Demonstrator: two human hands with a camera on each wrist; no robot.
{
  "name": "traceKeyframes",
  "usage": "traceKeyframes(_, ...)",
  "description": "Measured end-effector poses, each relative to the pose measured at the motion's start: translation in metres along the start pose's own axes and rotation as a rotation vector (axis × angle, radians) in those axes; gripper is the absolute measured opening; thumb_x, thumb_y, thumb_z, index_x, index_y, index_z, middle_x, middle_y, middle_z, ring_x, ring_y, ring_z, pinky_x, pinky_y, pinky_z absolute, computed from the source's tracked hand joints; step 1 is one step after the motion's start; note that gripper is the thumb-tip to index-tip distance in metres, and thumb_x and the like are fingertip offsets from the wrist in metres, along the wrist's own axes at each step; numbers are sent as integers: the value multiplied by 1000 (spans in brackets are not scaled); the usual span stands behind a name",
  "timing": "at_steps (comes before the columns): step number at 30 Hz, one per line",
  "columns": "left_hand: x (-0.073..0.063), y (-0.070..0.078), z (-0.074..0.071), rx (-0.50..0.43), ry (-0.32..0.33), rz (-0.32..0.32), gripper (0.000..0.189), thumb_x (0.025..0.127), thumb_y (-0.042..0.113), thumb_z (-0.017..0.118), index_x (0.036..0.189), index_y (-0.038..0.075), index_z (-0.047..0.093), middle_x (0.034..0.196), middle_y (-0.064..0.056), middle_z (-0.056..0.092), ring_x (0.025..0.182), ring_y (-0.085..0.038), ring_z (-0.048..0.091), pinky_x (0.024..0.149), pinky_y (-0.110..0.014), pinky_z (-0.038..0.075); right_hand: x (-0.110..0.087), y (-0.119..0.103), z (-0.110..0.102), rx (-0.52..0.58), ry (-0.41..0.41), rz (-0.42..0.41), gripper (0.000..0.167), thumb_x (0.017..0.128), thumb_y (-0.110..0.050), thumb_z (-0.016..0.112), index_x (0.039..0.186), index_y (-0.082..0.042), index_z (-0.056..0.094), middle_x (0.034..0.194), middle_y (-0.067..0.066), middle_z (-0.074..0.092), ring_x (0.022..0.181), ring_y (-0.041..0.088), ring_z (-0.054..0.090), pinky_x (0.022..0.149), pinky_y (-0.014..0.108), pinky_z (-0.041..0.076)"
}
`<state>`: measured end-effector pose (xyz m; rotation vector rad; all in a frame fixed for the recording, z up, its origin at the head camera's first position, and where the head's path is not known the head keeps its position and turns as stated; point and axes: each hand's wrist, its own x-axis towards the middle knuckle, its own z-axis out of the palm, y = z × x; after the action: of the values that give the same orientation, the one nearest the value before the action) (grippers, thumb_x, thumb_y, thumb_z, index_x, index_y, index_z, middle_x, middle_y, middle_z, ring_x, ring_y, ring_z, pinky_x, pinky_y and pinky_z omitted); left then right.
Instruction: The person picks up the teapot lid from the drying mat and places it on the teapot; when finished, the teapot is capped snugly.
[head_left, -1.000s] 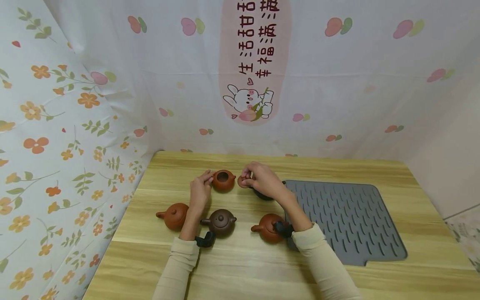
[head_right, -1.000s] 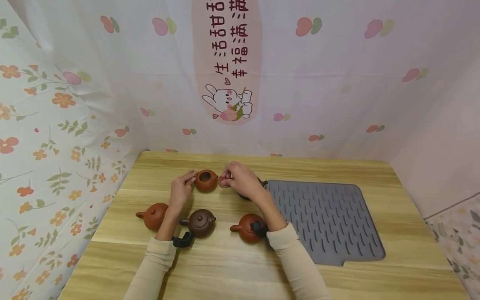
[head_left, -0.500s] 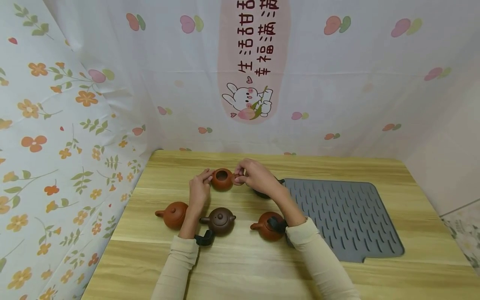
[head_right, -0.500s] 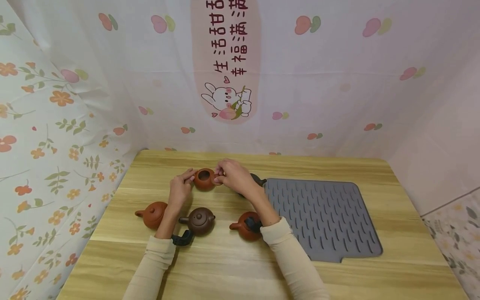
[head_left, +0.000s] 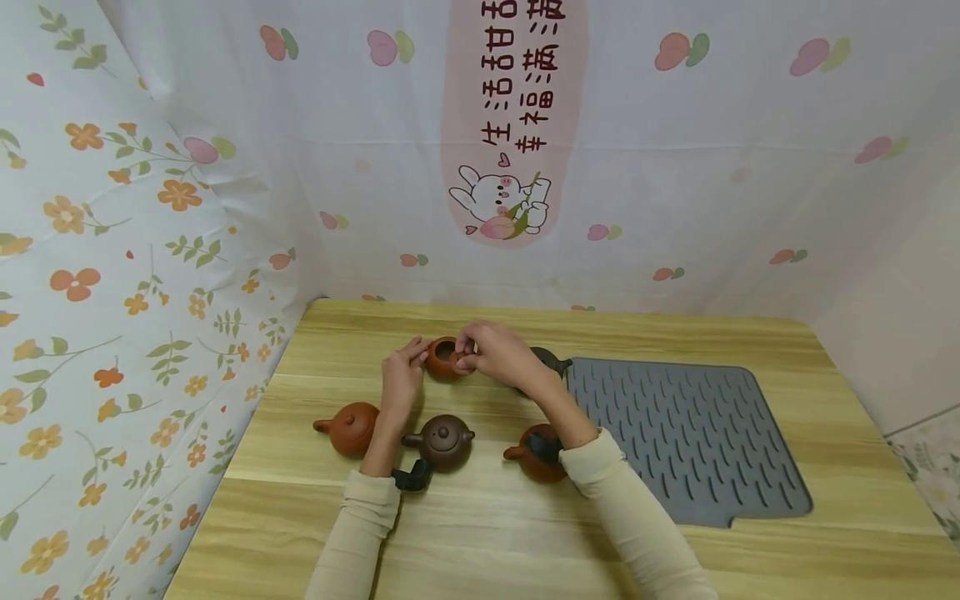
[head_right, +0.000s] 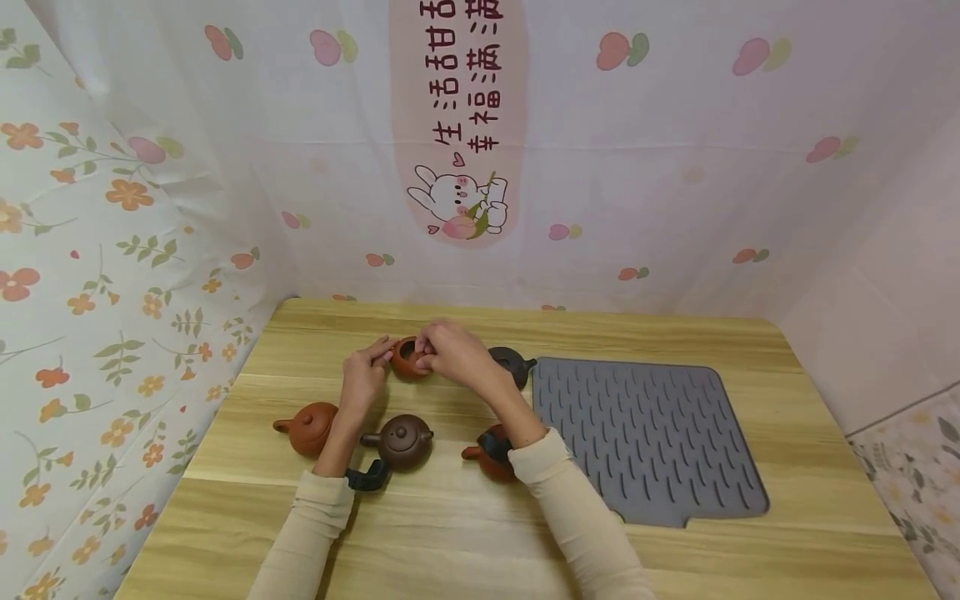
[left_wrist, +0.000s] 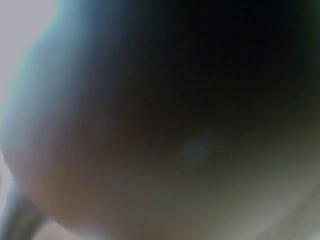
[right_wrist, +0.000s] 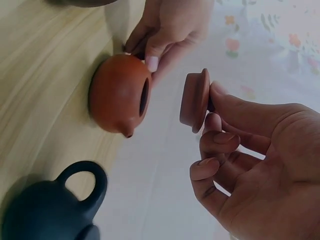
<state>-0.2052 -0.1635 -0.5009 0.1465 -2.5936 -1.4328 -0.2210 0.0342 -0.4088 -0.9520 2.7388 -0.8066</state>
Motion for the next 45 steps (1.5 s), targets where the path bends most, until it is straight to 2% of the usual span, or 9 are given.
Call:
traceKeyframes(3, 0, -1, 0, 7, 6, 14, 31, 109, -4, 62, 136, -3, 76, 150, -26, 64, 143, -45, 60, 113, -56, 55, 7, -5, 0, -3, -26, 13, 8, 103, -12, 79, 107, -5, 74, 106, 8, 73, 93, 21, 67, 84, 35, 58)
traceKeyframes(11, -1, -1, 1, 10, -3, 31, 32, 108, -7, 61, 137, -4, 75, 151, -28, 63, 140, -46, 62, 103, -54, 62, 21, -8, 4, -4, -53, 31, 8, 104, -8, 77, 110, -2, 76, 110, 12, 73, 96, 23, 69, 87, 36, 60)
traceKeyframes(18, 0, -1, 1, 8, -3, 53, 31, 108, -8, 60, 136, -6, 75, 150, -30, 63, 140, -47, 61, 106, -56, 59, 30, -7, 9, -11, -64, 36, 6, 104, -5, 75, 109, 0, 75, 110, 14, 72, 95, 24, 68, 86, 37, 59)
traceKeyframes(24, -1, -1, 3, 5, -1, 43, 31, 108, -8, 60, 135, -6, 75, 149, -30, 63, 139, -47, 62, 107, -56, 59, 43, -4, 13, -23, -48, 28, 8, 103, 4, 70, 108, 1, 74, 110, 15, 72, 96, 26, 69, 85, 37, 59)
traceKeyframes(28, -2, -2, 3, 1, -1, 39, 31, 108, -8, 60, 135, -6, 75, 149, -30, 64, 139, -48, 62, 108, -57, 58, 50, 0, 19, -18, -53, 42, 9, 103, 5, 69, 109, 1, 74, 110, 16, 71, 96, 27, 68, 85, 38, 60)
traceKeyframes(45, -2, 1, -1, 28, 14, 57, 31, 107, -8, 62, 134, -6, 76, 147, -30, 65, 137, -48, 63, 106, -57, 59, 58, 6, 30, -68, -64, 66, 10, 104, 3, 70, 111, -1, 75, 114, 15, 73, 100, 29, 71, 86, 41, 61)
